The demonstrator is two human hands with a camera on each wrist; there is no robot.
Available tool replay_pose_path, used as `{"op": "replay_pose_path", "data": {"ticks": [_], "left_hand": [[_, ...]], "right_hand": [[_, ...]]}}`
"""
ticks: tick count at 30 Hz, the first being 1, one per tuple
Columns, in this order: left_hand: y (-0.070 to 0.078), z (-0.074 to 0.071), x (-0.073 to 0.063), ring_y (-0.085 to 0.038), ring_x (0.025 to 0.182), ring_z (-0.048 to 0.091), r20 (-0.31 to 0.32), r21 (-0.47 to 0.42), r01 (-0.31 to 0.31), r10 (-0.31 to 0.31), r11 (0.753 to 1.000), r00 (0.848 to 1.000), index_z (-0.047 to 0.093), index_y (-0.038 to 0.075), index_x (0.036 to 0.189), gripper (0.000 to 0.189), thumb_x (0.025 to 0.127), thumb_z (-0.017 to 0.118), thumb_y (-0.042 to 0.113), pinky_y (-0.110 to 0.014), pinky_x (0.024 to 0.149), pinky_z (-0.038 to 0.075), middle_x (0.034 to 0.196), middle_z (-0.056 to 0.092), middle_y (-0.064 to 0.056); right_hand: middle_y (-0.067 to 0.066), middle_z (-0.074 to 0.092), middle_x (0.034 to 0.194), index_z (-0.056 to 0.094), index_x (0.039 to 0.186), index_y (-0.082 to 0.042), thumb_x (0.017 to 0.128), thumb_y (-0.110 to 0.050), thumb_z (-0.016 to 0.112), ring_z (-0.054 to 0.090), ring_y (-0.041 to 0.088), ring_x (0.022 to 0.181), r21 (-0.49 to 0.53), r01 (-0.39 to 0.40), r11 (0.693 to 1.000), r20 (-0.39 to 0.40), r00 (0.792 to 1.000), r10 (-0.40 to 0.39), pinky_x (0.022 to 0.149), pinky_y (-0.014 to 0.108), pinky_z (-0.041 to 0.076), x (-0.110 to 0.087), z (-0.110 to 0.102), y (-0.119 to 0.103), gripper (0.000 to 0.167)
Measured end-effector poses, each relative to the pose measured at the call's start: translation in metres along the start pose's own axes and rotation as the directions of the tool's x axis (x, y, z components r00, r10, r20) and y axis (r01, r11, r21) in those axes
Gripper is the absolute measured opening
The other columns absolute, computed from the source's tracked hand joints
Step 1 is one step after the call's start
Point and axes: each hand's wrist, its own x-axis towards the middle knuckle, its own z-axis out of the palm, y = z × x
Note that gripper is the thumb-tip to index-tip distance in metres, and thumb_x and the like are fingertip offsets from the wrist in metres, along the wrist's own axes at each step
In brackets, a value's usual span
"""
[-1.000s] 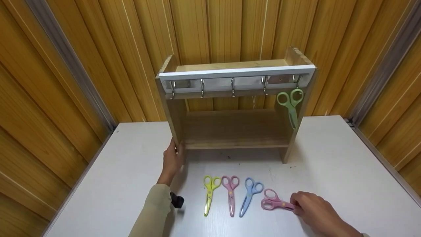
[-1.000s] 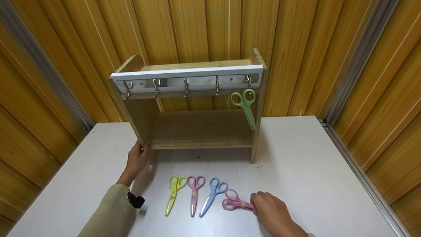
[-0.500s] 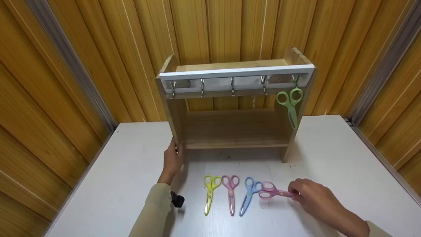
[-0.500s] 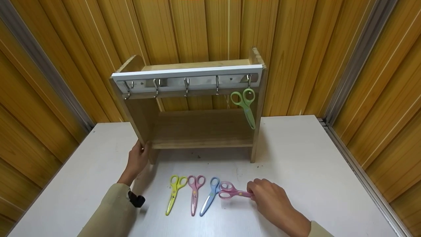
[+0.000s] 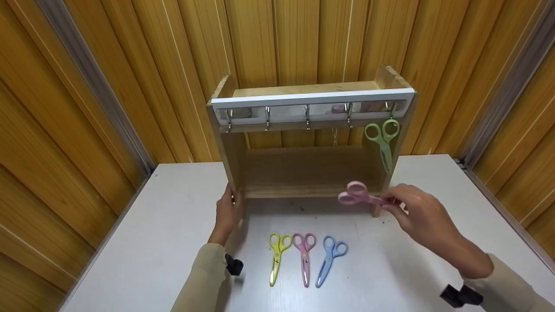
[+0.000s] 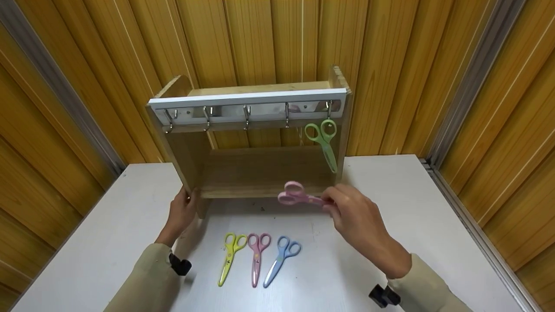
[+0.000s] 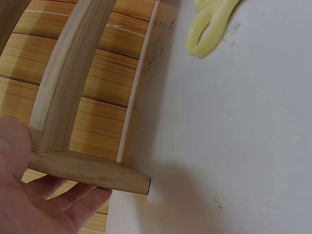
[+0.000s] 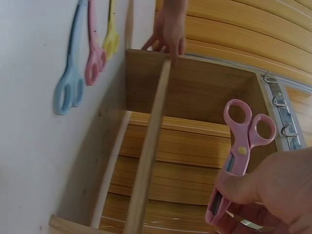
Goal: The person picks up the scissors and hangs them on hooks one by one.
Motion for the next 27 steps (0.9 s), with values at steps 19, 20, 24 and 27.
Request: {"op": "replay_pose_path", "data": {"ticks": [19,20,24,27], "left_hand": [[-0.002,-0.001,0.0,-0.036,0.129,0.059,-0.011,-0.01,-0.034,0.034,0.999,0.999,0.035,0.005,0.159,0.052,0.11,0.049,0.015,-0.051,0.101,0.051,0.151,0.051,-0.021],[-0.002,-0.001,0.0,-0.035,0.129,0.06,-0.013,-0.01,-0.034,0.034,0.999,0.999,0.035,0.005,0.159,0.052,0.11,0.049,0.015,-0.051,0.101,0.052,0.15,0.052,-0.021],[-0.001,-0.001,0.001,-0.035,0.127,0.061,-0.018,-0.001,-0.045,0.045,0.999,0.999,0.035,0.003,0.158,0.053,0.109,0.049,0.015,-0.05,0.1,0.052,0.149,0.053,-0.023],[0.0,0.0,0.001,-0.035,0.126,0.062,-0.02,-0.002,-0.051,0.051,0.999,0.999,0.034,0.003,0.159,0.053,0.109,0.049,0.015,-0.05,0.099,0.053,0.148,0.054,-0.023]], "right_hand": [[0.005,0.073,0.093,0.074,0.106,-0.004,0.09,-0.006,0.08,0.063,0.018,0.08,0.337,-0.116,0.934,-0.163,0.97,0.179,0.069,0.011,0.05,0.054,0.003,-0.019,0.017],[0.005,0.073,0.093,0.074,0.107,-0.004,0.091,-0.007,0.08,0.063,0.018,0.081,0.345,-0.126,0.93,-0.154,0.97,0.188,0.07,0.011,0.05,0.056,0.004,-0.02,0.017],[0.007,0.073,0.096,0.074,0.11,-0.004,0.092,-0.011,0.078,0.062,0.019,0.083,0.381,-0.155,0.912,-0.126,0.968,0.217,0.072,0.011,0.05,0.062,0.008,-0.021,0.019],[0.007,0.073,0.097,0.074,0.11,-0.005,0.093,-0.013,0.078,0.062,0.019,0.083,0.393,-0.166,0.904,-0.122,0.966,0.23,0.072,0.011,0.05,0.066,0.011,-0.021,0.019]]}}
